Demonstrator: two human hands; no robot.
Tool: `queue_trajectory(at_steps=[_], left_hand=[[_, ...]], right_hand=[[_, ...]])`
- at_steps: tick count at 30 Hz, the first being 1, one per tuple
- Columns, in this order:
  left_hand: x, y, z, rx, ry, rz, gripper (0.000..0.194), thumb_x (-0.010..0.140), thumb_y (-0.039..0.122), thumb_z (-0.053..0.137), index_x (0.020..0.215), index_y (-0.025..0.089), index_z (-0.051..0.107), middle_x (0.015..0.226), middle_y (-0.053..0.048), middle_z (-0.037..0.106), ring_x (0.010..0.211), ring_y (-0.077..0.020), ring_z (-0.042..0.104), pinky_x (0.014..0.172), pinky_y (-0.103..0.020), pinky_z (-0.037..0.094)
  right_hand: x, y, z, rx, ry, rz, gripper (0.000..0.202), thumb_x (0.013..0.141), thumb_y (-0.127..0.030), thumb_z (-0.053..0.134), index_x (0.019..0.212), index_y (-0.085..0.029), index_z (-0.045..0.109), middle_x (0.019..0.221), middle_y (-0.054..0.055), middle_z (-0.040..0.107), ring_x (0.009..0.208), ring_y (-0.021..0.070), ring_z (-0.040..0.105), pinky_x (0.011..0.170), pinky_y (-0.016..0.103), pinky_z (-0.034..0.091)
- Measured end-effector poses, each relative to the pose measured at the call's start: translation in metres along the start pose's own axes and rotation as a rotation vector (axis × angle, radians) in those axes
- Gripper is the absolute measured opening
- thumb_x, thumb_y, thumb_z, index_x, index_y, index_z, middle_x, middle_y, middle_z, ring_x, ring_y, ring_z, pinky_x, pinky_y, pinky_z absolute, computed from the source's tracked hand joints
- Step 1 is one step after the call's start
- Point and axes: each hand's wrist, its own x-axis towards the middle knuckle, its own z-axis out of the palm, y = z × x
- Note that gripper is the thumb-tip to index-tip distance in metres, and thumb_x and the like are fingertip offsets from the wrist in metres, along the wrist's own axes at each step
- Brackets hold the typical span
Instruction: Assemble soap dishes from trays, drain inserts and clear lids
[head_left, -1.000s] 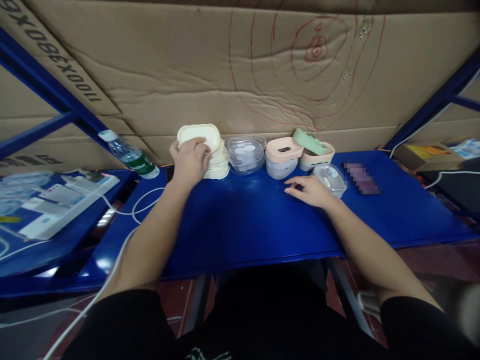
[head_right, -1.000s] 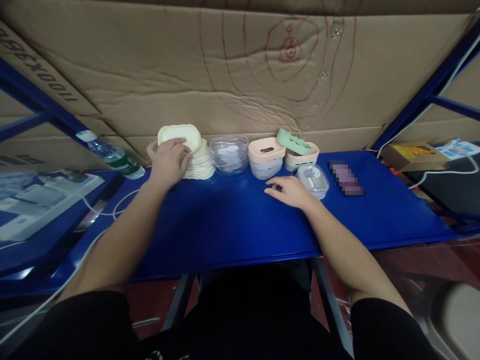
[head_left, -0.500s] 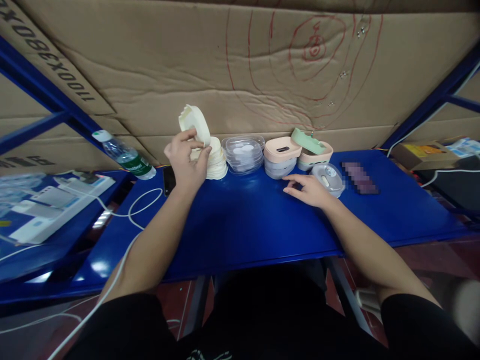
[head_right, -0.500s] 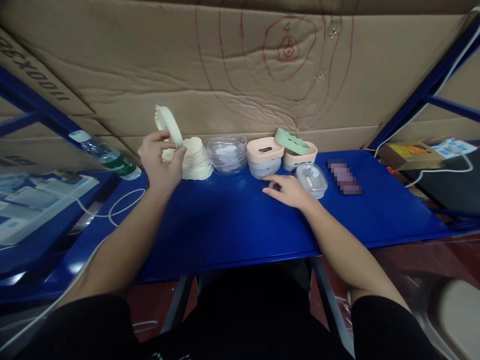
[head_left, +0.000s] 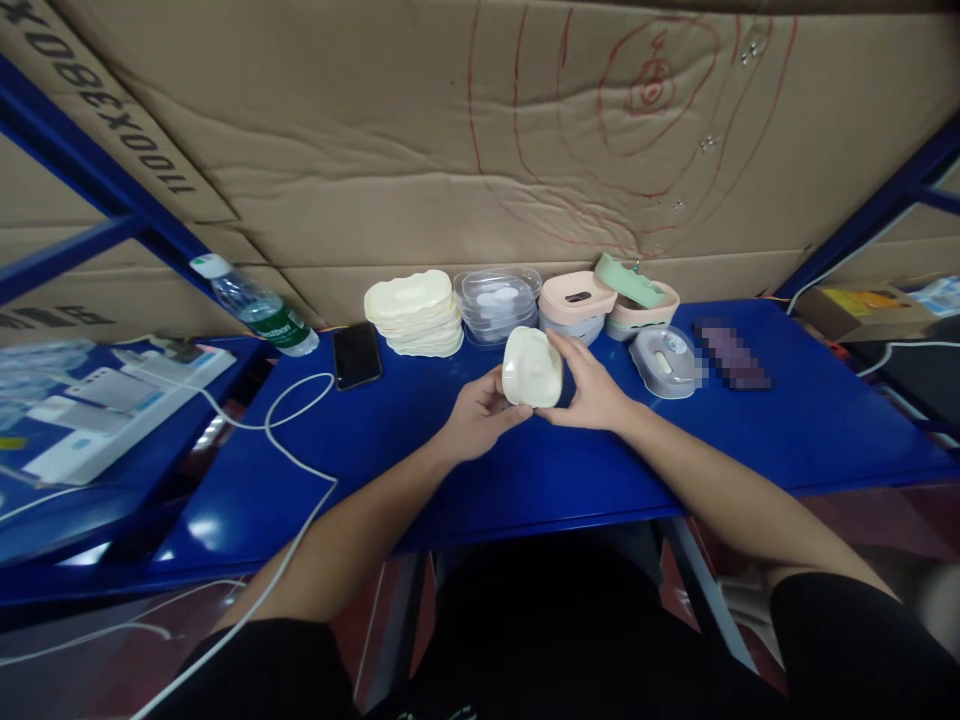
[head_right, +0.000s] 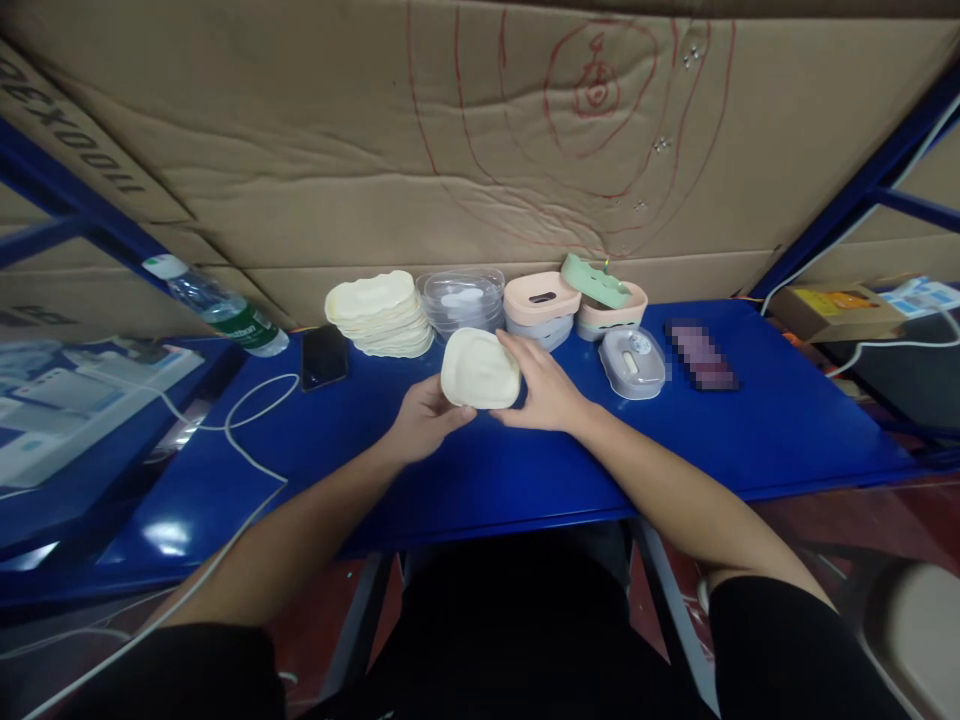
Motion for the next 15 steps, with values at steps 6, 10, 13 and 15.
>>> queue_trajectory(at_steps=[6,10,13,15], left_hand=[[0.013,-0.029,-0.027,-0.083,-0.053,-0.123,0.129,0.062,0.067,0.104,0.167,0.025,0.04,0.168,-0.026,0.053,0.137,-0.0428,0.07,0.116,-0.068,0.055],[0.011,-0.028,-0.028,0.289,-0.097,-0.059,0.141,0.065,0.065,0.102,0.177,0.024,0.027,0.18,-0.026,0.037,0.161,-0.048,0.047,0.132,-0.069,0.037],[0.009,-0.024,-0.024,0.595,-0.214,-0.087,0.125,0.071,0.061,0.098,0.173,0.018,0.039,0.177,-0.024,0.044,0.165,-0.049,0.039,0.137,-0.069,0.028],[0.009,-0.023,-0.021,0.717,-0.259,-0.128,0.122,0.072,0.061,0.096,0.171,0.016,0.041,0.175,-0.025,0.046,0.164,-0.0488,0.042,0.137,-0.07,0.024]], right_hand=[[-0.02,0.025,-0.014,0.023,-0.249,0.095,0.129,0.076,-0.067,0.094,0.18,-0.025,0.03,0.171,0.022,0.053,0.154,0.0495,0.055,0.124,0.07,0.048],[-0.019,0.031,-0.017,-0.007,-0.347,0.045,0.122,0.077,-0.069,0.094,0.177,-0.026,0.039,0.17,0.021,0.056,0.153,0.048,0.057,0.125,0.069,0.047],[-0.017,0.03,-0.015,-0.029,-0.404,0.022,0.117,0.078,-0.073,0.092,0.173,-0.021,0.047,0.165,0.023,0.061,0.151,0.0475,0.059,0.124,0.068,0.047],[-0.015,0.027,-0.014,-0.036,-0.431,0.018,0.113,0.079,-0.074,0.091,0.17,-0.019,0.052,0.162,0.023,0.064,0.149,0.0474,0.061,0.123,0.068,0.048]])
